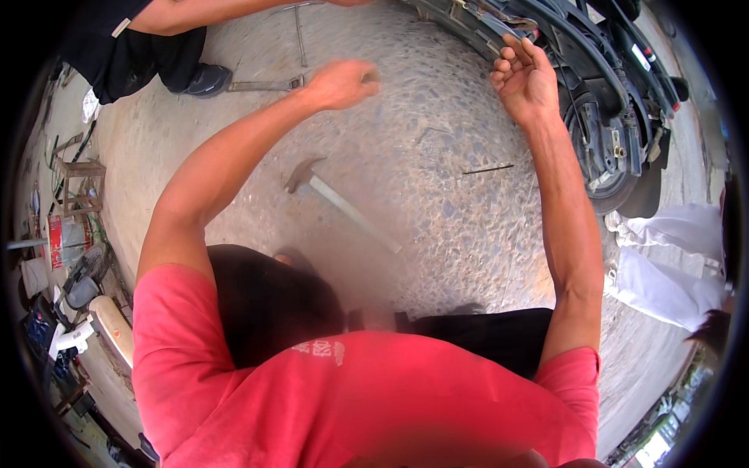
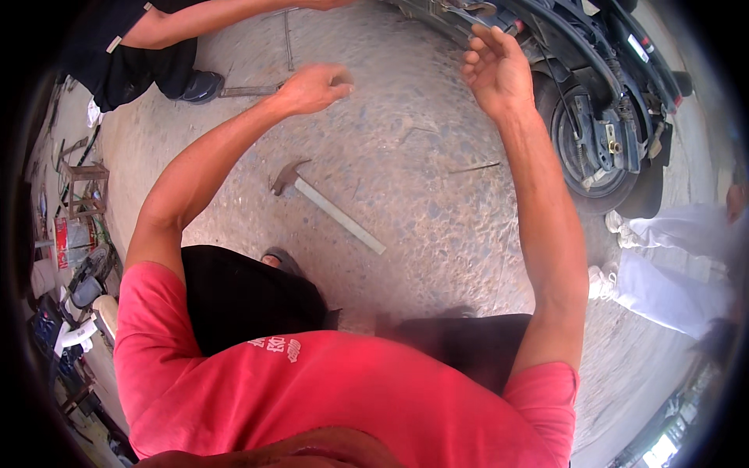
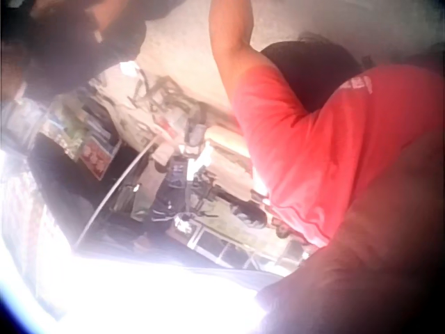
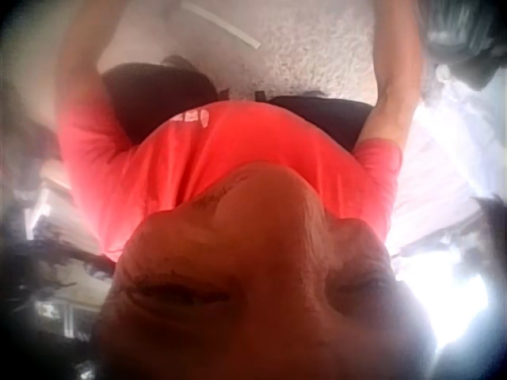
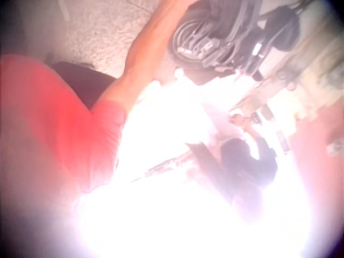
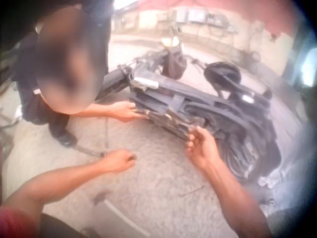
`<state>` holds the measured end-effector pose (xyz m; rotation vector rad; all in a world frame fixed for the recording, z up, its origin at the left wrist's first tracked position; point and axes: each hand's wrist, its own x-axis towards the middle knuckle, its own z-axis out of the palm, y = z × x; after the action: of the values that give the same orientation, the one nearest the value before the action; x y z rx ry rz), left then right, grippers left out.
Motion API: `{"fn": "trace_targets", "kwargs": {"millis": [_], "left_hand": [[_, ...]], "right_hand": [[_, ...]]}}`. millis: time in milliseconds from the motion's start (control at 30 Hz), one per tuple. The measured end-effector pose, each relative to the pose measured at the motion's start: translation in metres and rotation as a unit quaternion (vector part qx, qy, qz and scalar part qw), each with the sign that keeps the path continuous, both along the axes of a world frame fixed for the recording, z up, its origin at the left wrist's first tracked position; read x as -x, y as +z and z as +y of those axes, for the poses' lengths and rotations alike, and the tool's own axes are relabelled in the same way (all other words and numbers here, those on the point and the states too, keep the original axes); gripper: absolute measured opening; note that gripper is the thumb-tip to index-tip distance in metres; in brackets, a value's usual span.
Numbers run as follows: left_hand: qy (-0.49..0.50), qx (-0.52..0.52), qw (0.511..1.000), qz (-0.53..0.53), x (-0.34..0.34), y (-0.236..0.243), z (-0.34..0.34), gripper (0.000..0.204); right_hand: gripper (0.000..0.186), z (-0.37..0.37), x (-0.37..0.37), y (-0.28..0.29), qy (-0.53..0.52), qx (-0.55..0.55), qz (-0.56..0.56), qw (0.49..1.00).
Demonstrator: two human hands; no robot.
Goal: The person manipulates wire and mechanical components on a moped, using a hammer to tap a metal piece and pliers to pull or tighten a wire loop.
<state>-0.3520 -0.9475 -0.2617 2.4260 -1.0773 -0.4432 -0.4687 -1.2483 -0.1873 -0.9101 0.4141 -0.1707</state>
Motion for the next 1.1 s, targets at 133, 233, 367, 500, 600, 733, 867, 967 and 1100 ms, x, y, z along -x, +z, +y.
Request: {"fn": "trace_targets", "kwargs": {"millis": [133, 233, 367, 500, 600, 733, 867, 967, 1100], "left_hand": [[-0.012, -0.012, 0.999, 0.032, -0.002, -0.007, 0.003, 0.034], [0.026, 0.010, 1.000, -0.011, -0.007, 0.009, 0.003, 0.035], [0.010, 0.187, 0.912, -0.365, -0.037, 0.050, -0.007, 0.033], [0.000, 0.142, 0.895, -0.423, -0.077, 0.062, -0.026, 0.048], [-0.003, 0.136, 0.902, -0.411, -0.106, 0.038, -0.048, 0.046], [-0.008, 0.020, 0.917, -0.399, -0.106, 0.046, -0.075, 0.039], [-0.027, -0.040, 0.928, -0.370, -0.111, 0.039, -0.073, 0.029], [-0.049, -0.002, 0.935, -0.352, -0.093, 0.034, -0.073, 0.024], [-0.107, 0.070, 0.957, -0.259, -0.044, 0.057, -0.064, 0.026]], "right_hand": [[0.033, 0.000, 0.006, 0.000, 0.032, 0.055, 0.040, 0.997], [0.032, 0.008, 0.011, 0.003, 0.046, 0.118, 0.067, 0.990], [0.030, 0.010, 0.015, 0.000, 0.059, 0.157, 0.091, 0.982], [0.026, 0.021, 0.018, 0.002, 0.093, 0.183, 0.098, 0.974], [0.026, 0.029, 0.021, 0.002, 0.117, 0.200, 0.108, 0.967], [0.027, 0.024, 0.034, 0.005, 0.116, 0.226, 0.121, 0.959], [0.028, 0.023, 0.036, 0.010, 0.111, 0.231, 0.125, 0.959], [0.033, 0.014, 0.040, -0.001, 0.135, 0.276, 0.134, 0.942], [0.051, 0.024, 0.037, -0.007, 0.189, 0.398, 0.148, 0.885]]}}
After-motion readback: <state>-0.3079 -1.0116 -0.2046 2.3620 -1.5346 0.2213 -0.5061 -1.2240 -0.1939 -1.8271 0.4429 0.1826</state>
